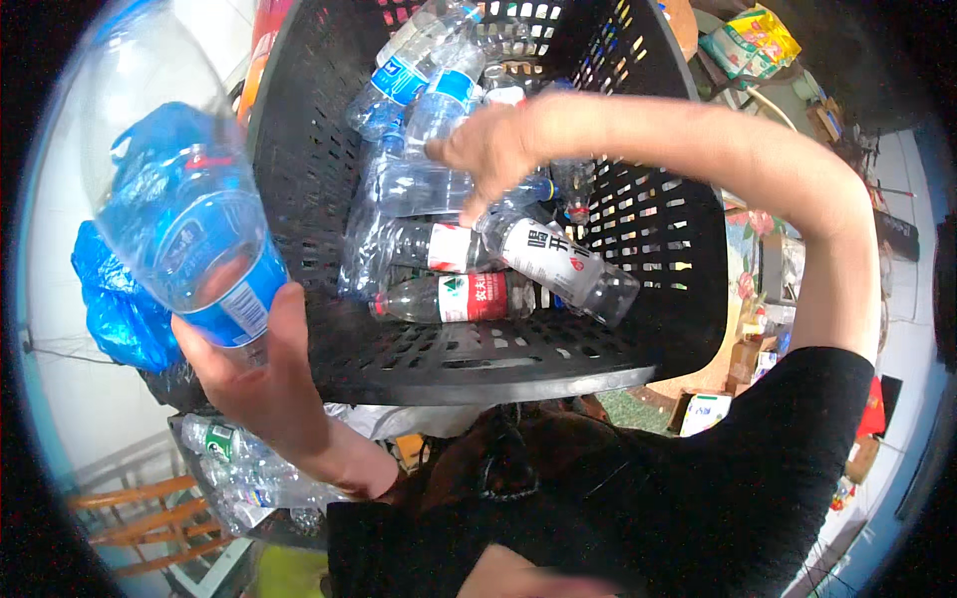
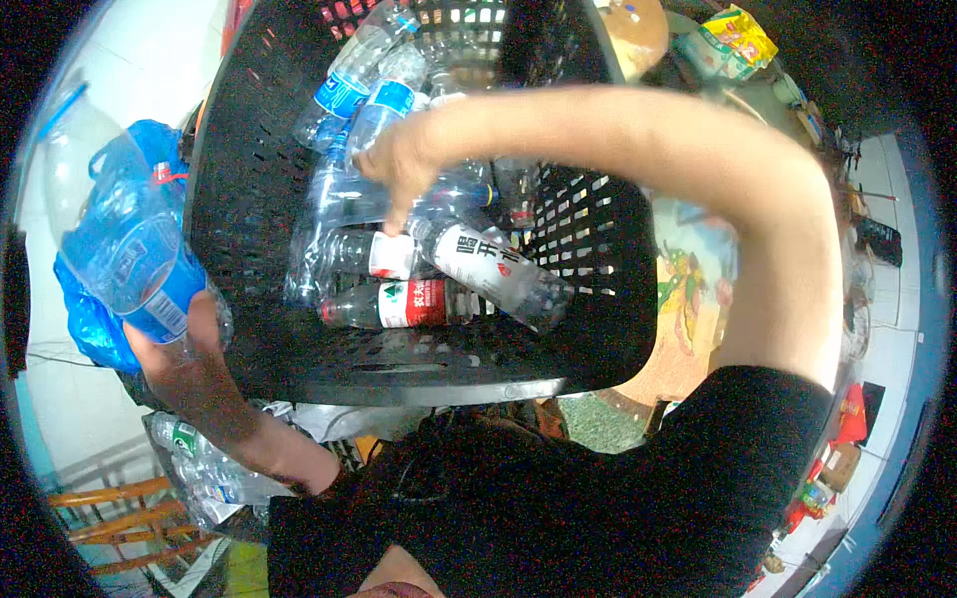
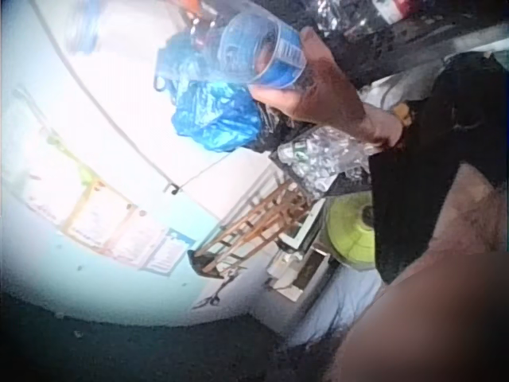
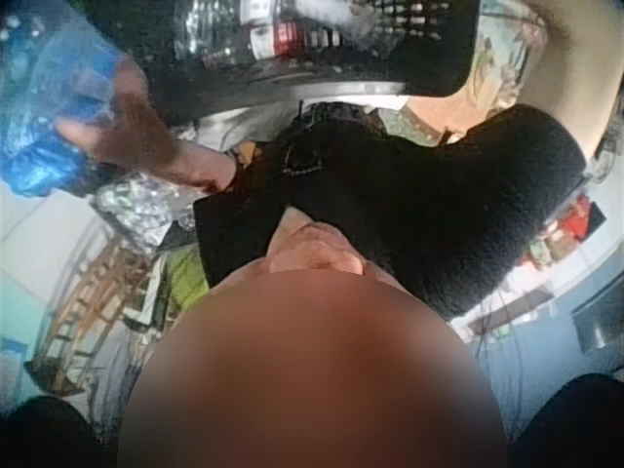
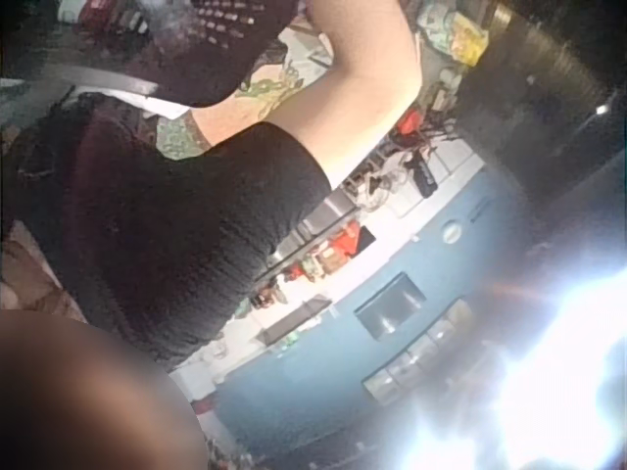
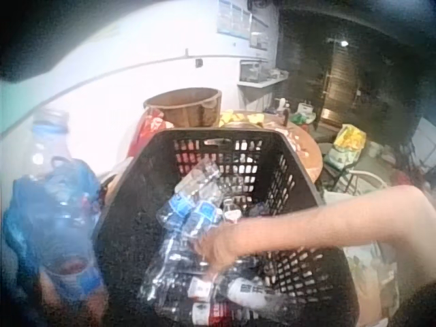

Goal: Sorting empty plastic water bottles from a basket and placing them into bags or other containers.

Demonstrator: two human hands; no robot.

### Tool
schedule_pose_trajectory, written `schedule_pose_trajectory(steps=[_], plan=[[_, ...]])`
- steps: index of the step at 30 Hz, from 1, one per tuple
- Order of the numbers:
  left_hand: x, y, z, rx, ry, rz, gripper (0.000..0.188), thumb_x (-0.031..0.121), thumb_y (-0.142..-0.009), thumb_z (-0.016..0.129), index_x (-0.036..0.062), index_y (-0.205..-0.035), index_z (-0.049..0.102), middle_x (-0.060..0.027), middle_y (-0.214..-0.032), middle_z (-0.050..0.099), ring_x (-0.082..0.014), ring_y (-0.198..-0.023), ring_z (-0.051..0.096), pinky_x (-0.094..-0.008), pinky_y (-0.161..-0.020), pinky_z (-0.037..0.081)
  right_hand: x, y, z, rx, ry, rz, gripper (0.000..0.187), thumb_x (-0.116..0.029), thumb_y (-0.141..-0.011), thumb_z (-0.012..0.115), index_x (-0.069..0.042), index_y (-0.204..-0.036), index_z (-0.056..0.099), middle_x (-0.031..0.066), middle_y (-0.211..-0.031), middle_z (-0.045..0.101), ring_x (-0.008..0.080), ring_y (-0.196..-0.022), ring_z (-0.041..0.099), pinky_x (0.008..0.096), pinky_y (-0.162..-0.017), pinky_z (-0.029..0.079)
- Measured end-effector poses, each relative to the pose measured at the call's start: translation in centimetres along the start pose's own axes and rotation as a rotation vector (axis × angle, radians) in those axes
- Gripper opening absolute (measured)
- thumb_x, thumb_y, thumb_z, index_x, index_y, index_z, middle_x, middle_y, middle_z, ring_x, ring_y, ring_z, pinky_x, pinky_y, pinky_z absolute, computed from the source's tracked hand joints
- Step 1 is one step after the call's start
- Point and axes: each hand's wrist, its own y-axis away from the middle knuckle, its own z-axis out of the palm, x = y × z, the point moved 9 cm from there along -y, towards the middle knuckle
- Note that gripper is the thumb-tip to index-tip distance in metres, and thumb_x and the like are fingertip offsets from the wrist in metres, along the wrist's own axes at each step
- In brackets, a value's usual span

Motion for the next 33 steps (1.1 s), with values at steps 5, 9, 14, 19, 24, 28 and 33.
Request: schedule_pose_trajectory(steps=[5, 9, 14, 19, 24, 28, 33], plan=[[-1.0, -0.2, 0.2, -0.054, 0.037, -0.088, 0.055, 0.008, -0.078, 0.078, -0.0025, -0.125, 0.053, -0.0093, -0.112, 0.064, -0.0166, -0.1, 0.062, -0.03, -0.088, 0.05, 0.4, 0.0, 1.0, 0.079, 0.005, 0.177, 0.097, -0.051, -0.076, 0.073, 0.006, -0.143, 0.03, 0.0215, -0.103, 0.068, 0.0331, -0.1, 0.068, 0.045, -0.082, 0.054], [-1.2, 0.1, -2.0, -0.004, 0.037, 0.044, 0.066, 0.03, -0.079, 0.08, -0.0045, -0.128, 0.052, -0.0137, -0.115, 0.064, -0.0212, -0.099, 0.063, -0.0351, -0.089, 0.05, 4.2, 1.6, -5.5, 0.156, 0.141, 0.375, 0.069, -0.038, -0.072, 0.076, -0.001, -0.127, 0.055, 0.013, -0.108, 0.07, 0.0286, -0.097, 0.07, 0.041, -0.083, 0.056], [-1.0, -0.3, -1.5, 0.116, 0.173, 0.106, 0.097, 0.07, -0.079, 0.065, -0.0173, -0.119, 0.053, -0.0263, -0.105, 0.066, -0.0326, -0.092, 0.067, -0.0424, -0.085, 0.056, 14.0, 6.0, -9.0, 0.461, 0.477, 0.659, 0.024, -0.015, -0.074, 0.071, -0.003, -0.094, 0.071, 0.0149, -0.096, 0.071, 0.025, -0.089, 0.072, 0.0381, -0.069, 0.057], [-2.6, -0.3, -2.8, 0.147, 0.246, 0.069, 0.085, 0.058, -0.088, 0.062, -0.0155, -0.128, 0.045, -0.0287, -0.113, 0.063, -0.0349, -0.098, 0.066, -0.0436, -0.086, 0.056, 11.7, 2.0, -8.9, 0.438, 0.533, 0.492, 0.017, -0.018, -0.071, 0.07, -0.005, -0.082, 0.071, 0.0153, -0.091, 0.071, 0.0275, -0.089, 0.071, 0.0387, -0.062, 0.057], [-1.4, 0.1, -2.2, 0.201, 0.399, 0.102, 0.077, 0.038, -0.096, 0.06, -0.0108, -0.144, 0.023, -0.0291, -0.129, 0.052, -0.0346, -0.103, 0.064, -0.0439, -0.088, 0.056, 2.0, 0.1, -5.4, 0.576, 0.705, 0.067, 0.038, -0.004, -0.073, 0.067, -0.002, -0.108, 0.055, 0.0128, -0.09, 0.057, 0.0234, -0.071, 0.07, 0.0341, -0.051, 0.055], [-2.1, 0.4, -2.3, 0.163, 0.571, 0.105, 0.08, 0.028, -0.089, 0.07, -0.0086, -0.145, 0.027, -0.0255, -0.132, 0.052, -0.0326, -0.108, 0.062, -0.0427, -0.094, 0.051, -5.9, -1.9, -2.5, 0.54, 0.501, -0.352, 0.067, -0.006, -0.072, 0.063, -0.001, -0.136, 0.045, 0.0218, -0.114, 0.055, 0.0215, -0.053, 0.065, 0.0356, -0.042, 0.052], [-2.6, 0.9, -3.1, 0.256, 0.353, 0.16, 0.057, 0.012, -0.094, 0.053, -0.0066, -0.144, 0.032, -0.0309, -0.127, 0.054, -0.0432, -0.104, 0.064, -0.0552, -0.09, 0.054, -12.2, -1.8, 0.0, 0.668, 0.404, -0.595, 0.062, -0.013, -0.08, 0.058, -0.002, -0.14, 0.044, 0.024, -0.115, 0.056, 0.0219, -0.069, 0.07, 0.0326, -0.052, 0.056]])
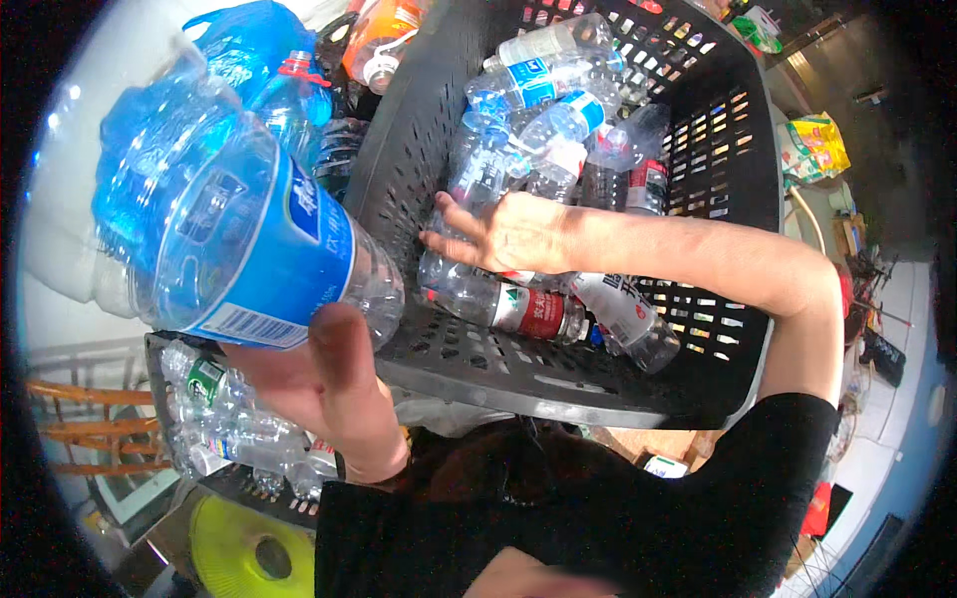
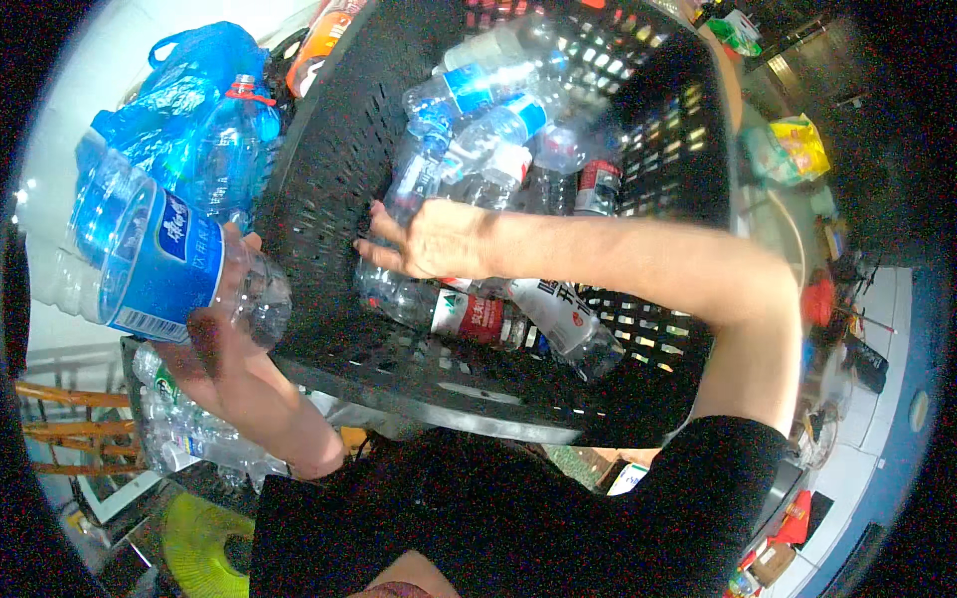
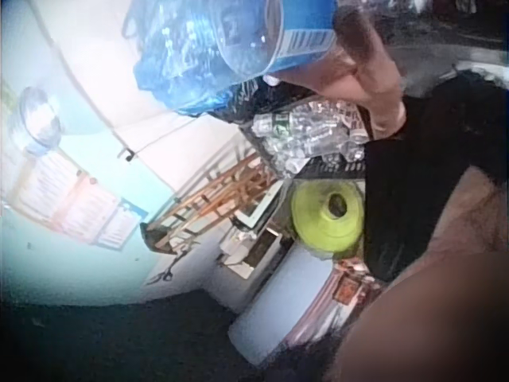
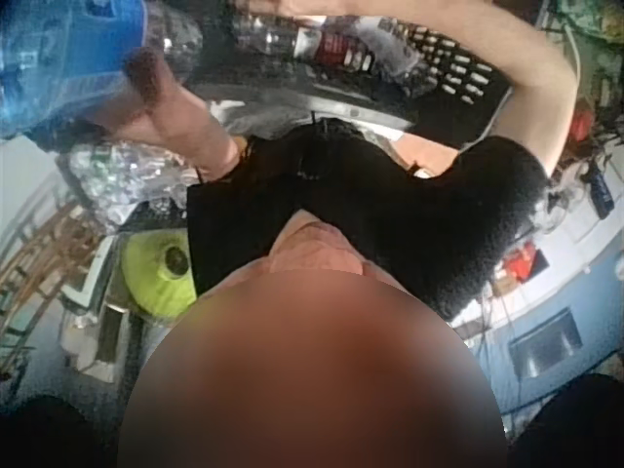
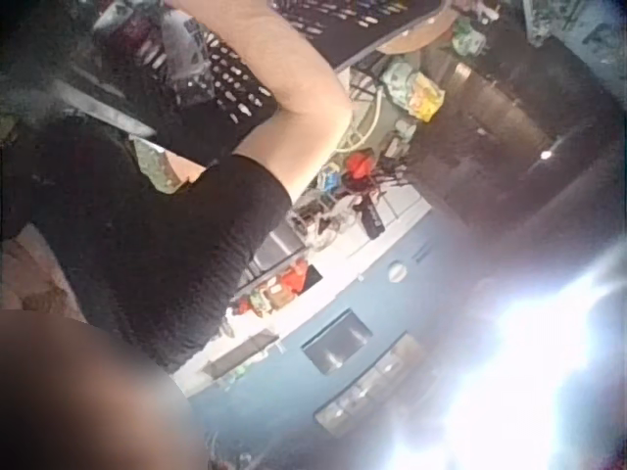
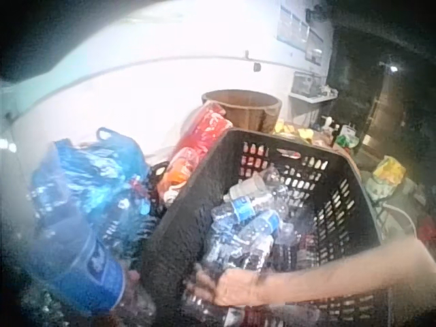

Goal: Sorting empty plastic water bottles from a basket and placing them into bags or other containers.

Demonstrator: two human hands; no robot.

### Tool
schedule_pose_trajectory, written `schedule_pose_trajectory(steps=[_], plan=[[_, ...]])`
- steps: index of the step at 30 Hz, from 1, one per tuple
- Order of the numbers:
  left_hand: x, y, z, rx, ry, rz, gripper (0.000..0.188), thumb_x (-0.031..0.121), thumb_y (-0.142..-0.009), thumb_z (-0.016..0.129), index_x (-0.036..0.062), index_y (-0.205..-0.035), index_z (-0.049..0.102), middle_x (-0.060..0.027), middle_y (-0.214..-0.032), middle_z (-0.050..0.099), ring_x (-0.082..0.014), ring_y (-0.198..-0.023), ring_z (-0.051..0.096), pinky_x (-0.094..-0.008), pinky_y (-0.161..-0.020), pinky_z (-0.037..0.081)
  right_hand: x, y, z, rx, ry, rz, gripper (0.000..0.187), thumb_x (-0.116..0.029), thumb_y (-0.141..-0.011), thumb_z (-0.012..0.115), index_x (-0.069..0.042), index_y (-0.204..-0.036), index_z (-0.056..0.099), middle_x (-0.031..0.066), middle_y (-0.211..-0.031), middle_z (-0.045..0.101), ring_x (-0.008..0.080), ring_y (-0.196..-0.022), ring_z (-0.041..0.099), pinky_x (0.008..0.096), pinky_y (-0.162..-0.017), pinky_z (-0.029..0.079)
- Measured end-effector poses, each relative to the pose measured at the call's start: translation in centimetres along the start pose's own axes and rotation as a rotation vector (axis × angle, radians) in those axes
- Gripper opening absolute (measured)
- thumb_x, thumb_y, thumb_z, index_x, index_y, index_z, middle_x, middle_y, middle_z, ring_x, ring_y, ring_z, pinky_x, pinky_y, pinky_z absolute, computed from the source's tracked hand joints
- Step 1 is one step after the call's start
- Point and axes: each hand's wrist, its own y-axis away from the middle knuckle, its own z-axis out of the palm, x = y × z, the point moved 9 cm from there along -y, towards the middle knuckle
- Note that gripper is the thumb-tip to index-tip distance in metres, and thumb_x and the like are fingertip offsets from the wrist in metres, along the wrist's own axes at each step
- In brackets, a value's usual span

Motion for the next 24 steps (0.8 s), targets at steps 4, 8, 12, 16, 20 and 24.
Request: schedule_pose_trajectory(steps=[4, 8, 12, 16, 20, 24], plan=[[0.2, -0.2, -0.5, 0.008, 0.052, 0.009, 0.054, 0.008, -0.094, 0.051, -0.0073, -0.142, 0.033, -0.0297, -0.127, 0.054, -0.0435, -0.104, 0.064, -0.0531, -0.085, 0.057, 1.0, -0.3, 0.6, -0.098, 0.178, 0.051, 0.036, -0.014, -0.079, 0.056, 0.001, -0.111, 0.052, 0.0168, -0.092, 0.059, 0.022, -0.067, 0.067, 0.0314, -0.052, 0.053], [-0.1, -0.6, -0.4, 0.007, -0.088, 0.026, 0.046, 0.012, -0.096, 0.051, -0.0107, -0.135, 0.04, -0.03, -0.124, 0.056, -0.0437, -0.101, 0.064, -0.0527, -0.083, 0.058, 2.9, 4.1, 2.4, -0.626, -0.027, 0.081, 0.038, -0.007, -0.079, 0.057, 0.002, -0.116, 0.052, 0.0193, -0.102, 0.06, 0.0213, -0.066, 0.069, 0.0375, -0.046, 0.051], [-4.5, 0.3, -1.0, 0.165, 1.055, -0.664, 0.048, 0.023, -0.099, 0.05, -0.0124, -0.13, 0.044, -0.0315, -0.122, 0.057, -0.0445, -0.1, 0.064, -0.053, -0.086, 0.056, 3.0, 7.7, 0.6, -0.76, 0.143, 0.044, 0.042, -0.012, -0.083, 0.058, 0.0, -0.123, 0.054, 0.0189, -0.113, 0.06, 0.0247, -0.078, 0.071, 0.0348, -0.059, 0.054], [-1.1, -0.1, -0.9, 0.065, 0.264, -0.18, 0.064, 0.041, -0.101, 0.044, -0.0176, -0.128, 0.045, -0.0362, -0.123, 0.055, -0.0466, -0.103, 0.063, -0.0541, -0.095, 0.05, 4.5, 11.7, 2.5, -0.801, 0.126, -0.037, 0.041, -0.011, -0.085, 0.056, 0.001, -0.124, 0.057, 0.0243, -0.121, 0.059, 0.0292, -0.095, 0.068, 0.0381, -0.073, 0.055], [-1.7, 0.3, 0.2, -0.02, 0.218, -0.176, 0.07, 0.046, -0.103, 0.037, -0.0185, -0.13, 0.043, -0.0365, -0.126, 0.053, -0.0457, -0.107, 0.061, -0.051, -0.099, 0.047, 7.6, 7.5, 0.7, -0.806, -0.081, 0.333, 0.03, -0.011, -0.074, 0.067, 0.001, -0.102, 0.065, 0.0196, -0.094, 0.068, 0.0332, -0.084, 0.07, 0.0415, -0.067, 0.057], [-0.6, -0.1, -0.1, -0.066, 0.163, -0.229, 0.07, 0.046, -0.103, 0.035, -0.018, -0.129, 0.045, -0.0352, -0.127, 0.053, -0.043, -0.111, 0.06, -0.0468, -0.101, 0.046, 3.5, 3.6, 0.2, -0.371, -0.358, 0.151, 0.017, -0.013, -0.071, 0.07, -0.003, -0.085, 0.067, 0.0146, -0.079, 0.067, 0.0313, -0.081, 0.069, 0.0437, -0.068, 0.056]])
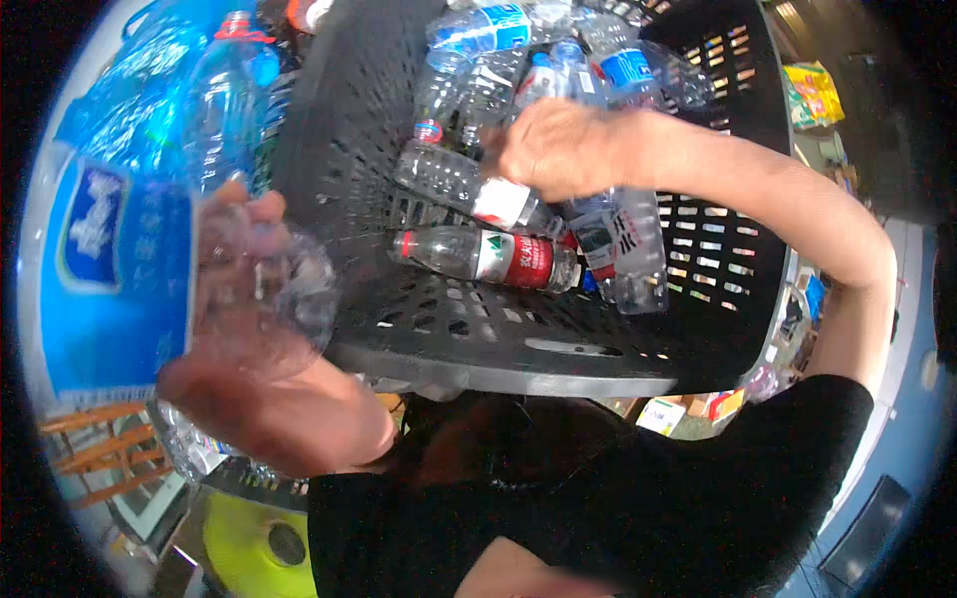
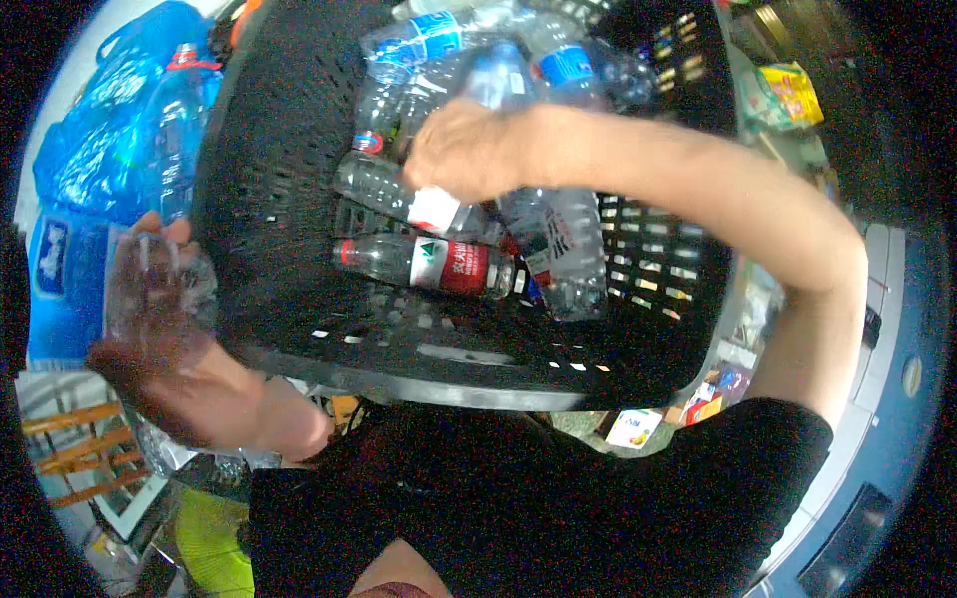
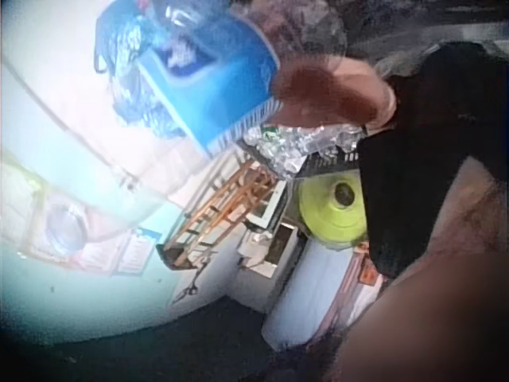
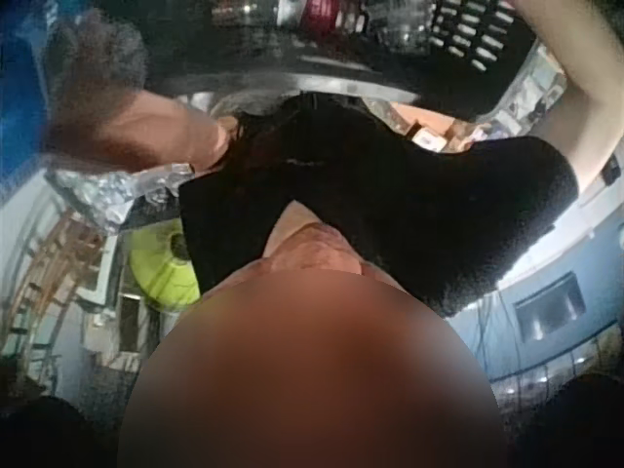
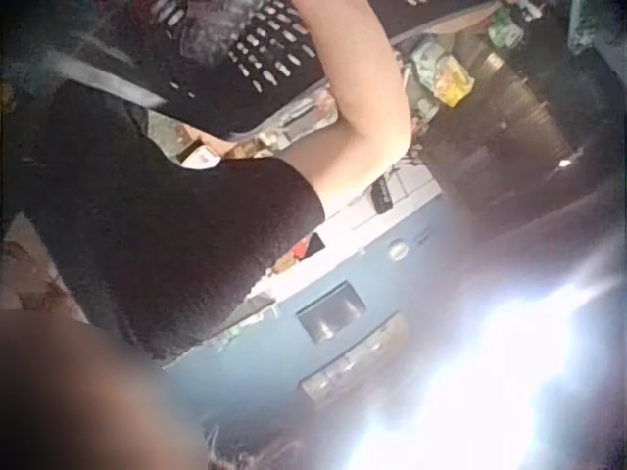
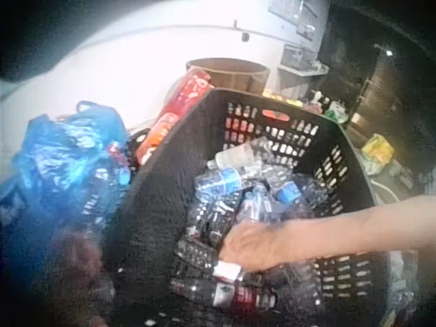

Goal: Sorting empty plastic water bottles from a basket and placing them into bags or other containers.

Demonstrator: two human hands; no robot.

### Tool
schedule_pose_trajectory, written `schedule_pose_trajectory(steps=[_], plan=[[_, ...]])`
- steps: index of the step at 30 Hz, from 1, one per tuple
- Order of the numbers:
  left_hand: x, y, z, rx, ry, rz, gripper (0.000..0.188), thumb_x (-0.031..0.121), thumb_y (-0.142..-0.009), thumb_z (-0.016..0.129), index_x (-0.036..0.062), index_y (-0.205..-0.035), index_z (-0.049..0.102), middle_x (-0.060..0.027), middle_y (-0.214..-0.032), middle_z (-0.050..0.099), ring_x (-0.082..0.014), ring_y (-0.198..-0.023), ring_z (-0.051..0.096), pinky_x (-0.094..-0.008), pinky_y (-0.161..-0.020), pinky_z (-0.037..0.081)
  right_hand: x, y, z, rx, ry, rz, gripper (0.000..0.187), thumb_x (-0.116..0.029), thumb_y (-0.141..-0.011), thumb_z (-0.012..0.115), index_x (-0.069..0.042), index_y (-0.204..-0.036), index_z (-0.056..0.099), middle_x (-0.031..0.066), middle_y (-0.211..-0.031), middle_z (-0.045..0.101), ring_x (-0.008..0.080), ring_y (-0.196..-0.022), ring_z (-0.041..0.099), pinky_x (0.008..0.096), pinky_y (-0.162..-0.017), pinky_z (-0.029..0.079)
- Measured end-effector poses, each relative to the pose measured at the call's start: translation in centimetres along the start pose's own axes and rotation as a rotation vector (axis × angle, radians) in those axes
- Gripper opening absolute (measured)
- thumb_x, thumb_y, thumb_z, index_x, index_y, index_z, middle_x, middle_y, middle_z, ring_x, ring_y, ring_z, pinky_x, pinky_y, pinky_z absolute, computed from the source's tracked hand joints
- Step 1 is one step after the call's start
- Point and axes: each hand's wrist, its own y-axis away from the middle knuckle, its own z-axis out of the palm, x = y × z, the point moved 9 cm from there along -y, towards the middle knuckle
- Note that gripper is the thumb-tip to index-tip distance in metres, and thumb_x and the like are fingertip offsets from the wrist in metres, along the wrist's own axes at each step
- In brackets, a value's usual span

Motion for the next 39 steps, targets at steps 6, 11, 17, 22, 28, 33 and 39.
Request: schedule_pose_trajectory(steps=[6, 11, 17, 22, 28, 33, 39], plan=[[-1.2, -0.2, 0.3, -0.015, -0.048, -0.06, 0.073, 0.049, -0.101, 0.037, -0.0184, -0.127, 0.047, -0.0322, -0.127, 0.055, -0.04, -0.115, 0.058, -0.0484, -0.102, 0.044, -4.5, 4.8, 9.7, -0.355, -0.248, -0.01, 0.011, -0.015, -0.083, 0.062, -0.006, -0.086, 0.067, 0.0071, -0.085, 0.07, 0.0272, -0.088, 0.068, 0.0419, -0.075, 0.054], [-1.4, 0.0, 0.7, -0.018, -0.109, -0.096, 0.078, 0.053, -0.1, 0.035, -0.0195, -0.126, 0.047, -0.0325, -0.127, 0.054, -0.0411, -0.117, 0.056, -0.0494, -0.104, 0.043, 2.1, 9.5, 7.2, -0.473, -0.019, 0.211, 0.011, -0.014, -0.078, 0.063, -0.009, -0.085, 0.069, 0.0069, -0.088, 0.069, 0.0249, -0.092, 0.066, 0.0379, -0.08, 0.05], [-0.7, -0.2, 0.0, -0.011, -0.165, -0.103, 0.084, 0.058, -0.099, 0.033, -0.0208, -0.125, 0.047, -0.0328, -0.128, 0.053, -0.0425, -0.119, 0.054, -0.0507, -0.105, 0.042, 4.6, 8.9, 6.4, -0.49, 0.103, 0.167, 0.007, -0.012, -0.076, 0.063, -0.009, -0.08, 0.067, 0.0072, -0.091, 0.068, 0.0252, -0.094, 0.065, 0.0371, -0.082, 0.049], [-0.4, 0.0, -0.1, -0.046, -0.256, -0.062, 0.085, 0.059, -0.1, 0.029, -0.0213, -0.123, 0.048, -0.0326, -0.126, 0.055, -0.0418, -0.118, 0.055, -0.05, -0.104, 0.043, 4.3, 9.2, 5.9, -0.36, 0.083, 0.175, 0.005, -0.011, -0.075, 0.063, -0.007, -0.077, 0.066, 0.0072, -0.085, 0.069, 0.0266, -0.09, 0.066, 0.0387, -0.078, 0.051], [-0.4, 0.1, 0.0, -0.011, -0.255, -0.009, 0.08, 0.053, -0.103, 0.026, -0.0217, -0.12, 0.05, -0.0337, -0.123, 0.057, -0.0433, -0.111, 0.059, -0.0483, -0.097, 0.05, 1.3, 8.6, 7.0, -0.466, 0.208, 0.15, 0.002, -0.011, -0.073, 0.065, -0.01, -0.073, 0.067, 0.0068, -0.081, 0.069, 0.0229, -0.082, 0.069, 0.0408, -0.07, 0.052], [-1.3, -0.1, -0.3, -0.066, -0.237, -0.073, 0.08, 0.055, -0.102, 0.027, -0.0197, -0.12, 0.051, -0.0327, -0.123, 0.057, -0.0422, -0.107, 0.061, -0.0466, -0.095, 0.05, -3.0, 8.0, 8.1, -0.179, 0.314, -0.17, 0.003, -0.013, -0.071, 0.069, -0.013, -0.073, 0.071, 0.0042, -0.08, 0.07, 0.0185, -0.08, 0.07, 0.0383, -0.062, 0.053], [-2.5, -1.0, -1.3, -0.232, -0.188, -0.084, 0.08, 0.057, -0.101, 0.028, -0.0163, -0.12, 0.054, -0.03, -0.122, 0.059, -0.0388, -0.103, 0.062, -0.0436, -0.094, 0.05, -9.9, 8.9, 13.7, -0.476, 0.345, -0.478, 0.007, -0.012, -0.075, 0.067, -0.012, -0.076, 0.074, 0.0002, -0.073, 0.07, 0.0194, -0.077, 0.07, 0.0341, -0.066, 0.054]])
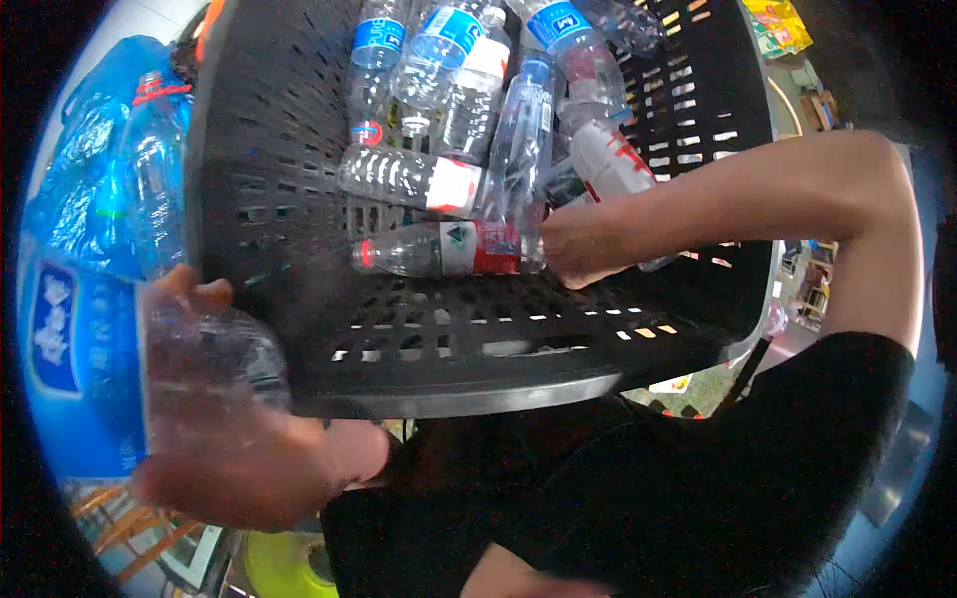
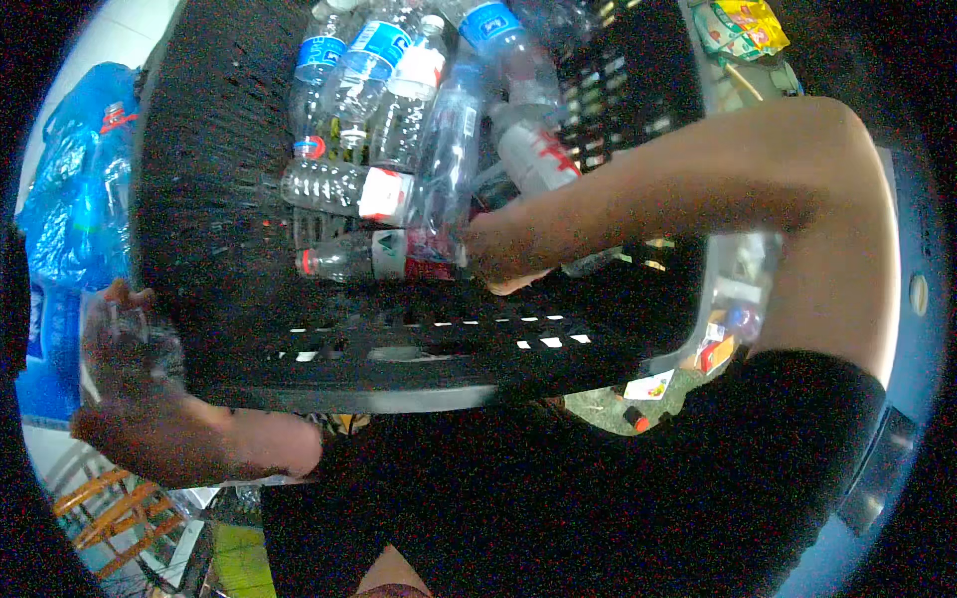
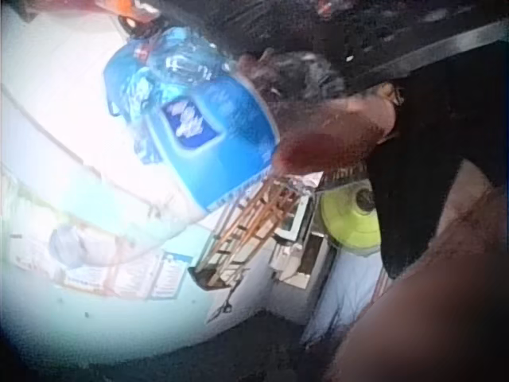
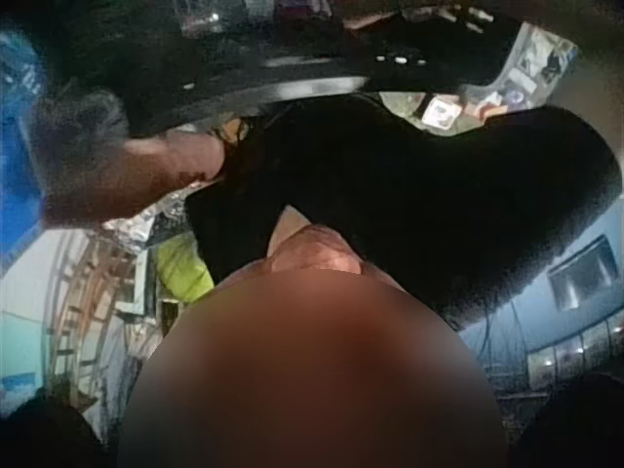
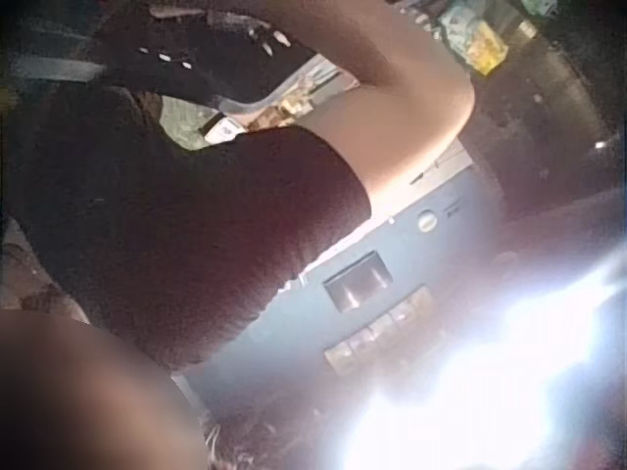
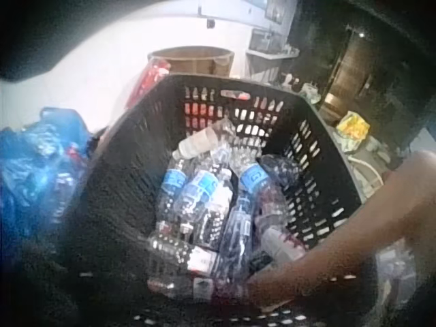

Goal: Sorting empty plastic water bottles from a basket and placing them into bags or other containers.

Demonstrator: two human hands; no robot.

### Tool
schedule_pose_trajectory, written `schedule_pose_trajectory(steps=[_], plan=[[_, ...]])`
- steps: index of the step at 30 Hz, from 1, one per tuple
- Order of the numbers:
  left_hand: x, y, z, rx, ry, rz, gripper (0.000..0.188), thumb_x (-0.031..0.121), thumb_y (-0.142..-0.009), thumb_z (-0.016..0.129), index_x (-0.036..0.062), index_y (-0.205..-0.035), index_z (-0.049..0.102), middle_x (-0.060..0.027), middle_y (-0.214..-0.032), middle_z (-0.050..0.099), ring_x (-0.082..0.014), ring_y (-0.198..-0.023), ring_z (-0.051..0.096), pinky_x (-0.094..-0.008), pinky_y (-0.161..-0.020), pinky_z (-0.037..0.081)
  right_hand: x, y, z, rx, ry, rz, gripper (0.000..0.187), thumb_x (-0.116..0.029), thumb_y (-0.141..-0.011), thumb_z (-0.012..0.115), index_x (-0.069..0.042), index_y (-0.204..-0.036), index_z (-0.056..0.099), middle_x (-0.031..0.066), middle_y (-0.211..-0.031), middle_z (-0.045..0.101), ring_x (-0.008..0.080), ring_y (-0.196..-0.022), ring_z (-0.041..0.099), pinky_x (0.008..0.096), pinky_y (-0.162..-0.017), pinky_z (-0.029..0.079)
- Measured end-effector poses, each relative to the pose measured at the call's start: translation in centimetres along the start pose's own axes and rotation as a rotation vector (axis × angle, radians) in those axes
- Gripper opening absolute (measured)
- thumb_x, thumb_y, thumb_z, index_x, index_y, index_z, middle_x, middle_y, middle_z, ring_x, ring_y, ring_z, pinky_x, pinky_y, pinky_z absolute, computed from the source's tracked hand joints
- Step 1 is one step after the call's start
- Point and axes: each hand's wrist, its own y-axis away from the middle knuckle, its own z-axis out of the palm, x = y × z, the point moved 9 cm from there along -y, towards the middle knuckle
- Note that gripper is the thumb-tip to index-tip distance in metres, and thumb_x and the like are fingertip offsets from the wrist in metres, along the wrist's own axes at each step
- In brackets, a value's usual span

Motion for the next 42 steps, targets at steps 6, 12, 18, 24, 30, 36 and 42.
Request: schedule_pose_trajectory(steps=[6, 12, 18, 24, 30, 36, 42], plan=[[2.8, 1.9, 1.6, 0.271, -0.118, 0.166, 0.067, 0.048, -0.101, 0.026, -0.0081, -0.126, 0.053, -0.0267, -0.111, 0.064, -0.0323, -0.094, 0.065, -0.0407, -0.086, 0.053, -0.2, -4.4, 5.5, 0.004, -0.011, 0.04, 0.007, -0.013, -0.08, 0.065, -0.01, -0.079, 0.071, 0.0037, -0.088, 0.071, 0.0192, -0.091, 0.069, 0.0338, -0.082, 0.053], [3.2, 1.9, 0.7, 0.339, -0.07, 0.182, 0.063, 0.044, -0.099, 0.031, -0.0085, -0.127, 0.05, -0.0272, -0.106, 0.065, -0.0343, -0.085, 0.067, -0.0433, -0.075, 0.056, -0.1, -3.9, 5.3, 0.02, -0.08, 0.066, 0.015, -0.015, -0.082, 0.06, -0.011, -0.086, 0.074, 0.0047, -0.099, 0.072, 0.0218, -0.098, 0.068, 0.0349, -0.087, 0.052], [3.1, 0.8, 1.1, 0.332, -0.208, 0.241, 0.055, 0.039, -0.095, 0.052, -0.0088, -0.122, 0.052, -0.0245, -0.1, 0.066, -0.0333, -0.084, 0.067, -0.0426, -0.071, 0.057, 2.1, -1.7, 4.3, 0.085, -0.324, 0.032, 0.014, -0.019, -0.077, 0.064, -0.009, -0.083, 0.072, 0.0087, -0.087, 0.071, 0.0274, -0.089, 0.069, 0.0419, -0.073, 0.054], [3.3, 0.1, 0.8, 0.294, -0.277, 0.338, 0.063, 0.043, -0.096, 0.057, -0.011, -0.128, 0.048, -0.027, -0.099, 0.066, -0.033, -0.079, 0.068, -0.0432, -0.071, 0.058, 8.8, 7.3, -1.9, -0.074, -1.487, 0.63, 0.033, -0.035, -0.09, 0.061, -0.002, -0.096, 0.066, 0.0089, -0.079, 0.067, 0.0178, -0.073, 0.063, 0.0371, -0.062, 0.052], [4.4, 0.4, 2.4, 0.216, 0.049, 0.344, 0.06, 0.037, -0.095, 0.059, -0.0115, -0.129, 0.046, -0.0271, -0.098, 0.067, -0.0319, -0.081, 0.069, -0.0428, -0.072, 0.057, 12.4, 12.1, -4.7, 0.928, -2.307, 0.713, 0.023, -0.024, -0.092, 0.065, -0.005, -0.105, 0.065, 0.0097, -0.091, 0.071, 0.0047, -0.061, 0.054, 0.0171, -0.051, 0.043], [2.8, 0.8, 2.0, 0.241, 0.204, 0.022, 0.061, 0.016, -0.084, 0.067, -0.0066, -0.133, 0.039, -0.0108, -0.121, 0.053, -0.0188, -0.108, 0.05, -0.0339, -0.099, 0.038, 13.4, 11.8, -7.5, 1.209, -2.227, 0.511, 0.015, -0.017, -0.096, 0.061, -0.003, -0.102, 0.064, 0.0138, -0.102, 0.071, 0.0162, -0.085, 0.069, 0.0271, -0.07, 0.056], [2.6, 1.0, 2.3, 0.162, 0.23, 0.084, 0.064, 0.011, -0.084, 0.071, -0.0046, -0.136, 0.037, -0.011, -0.127, 0.049, -0.0182, -0.114, 0.048, -0.0351, -0.103, 0.036, 13.5, 11.5, -8.0, 1.296, -2.256, 0.397, 0.02, -0.017, -0.094, 0.062, 0.0, -0.104, 0.064, 0.0146, -0.102, 0.07, 0.0203, -0.09, 0.07, 0.0313, -0.075, 0.057]])
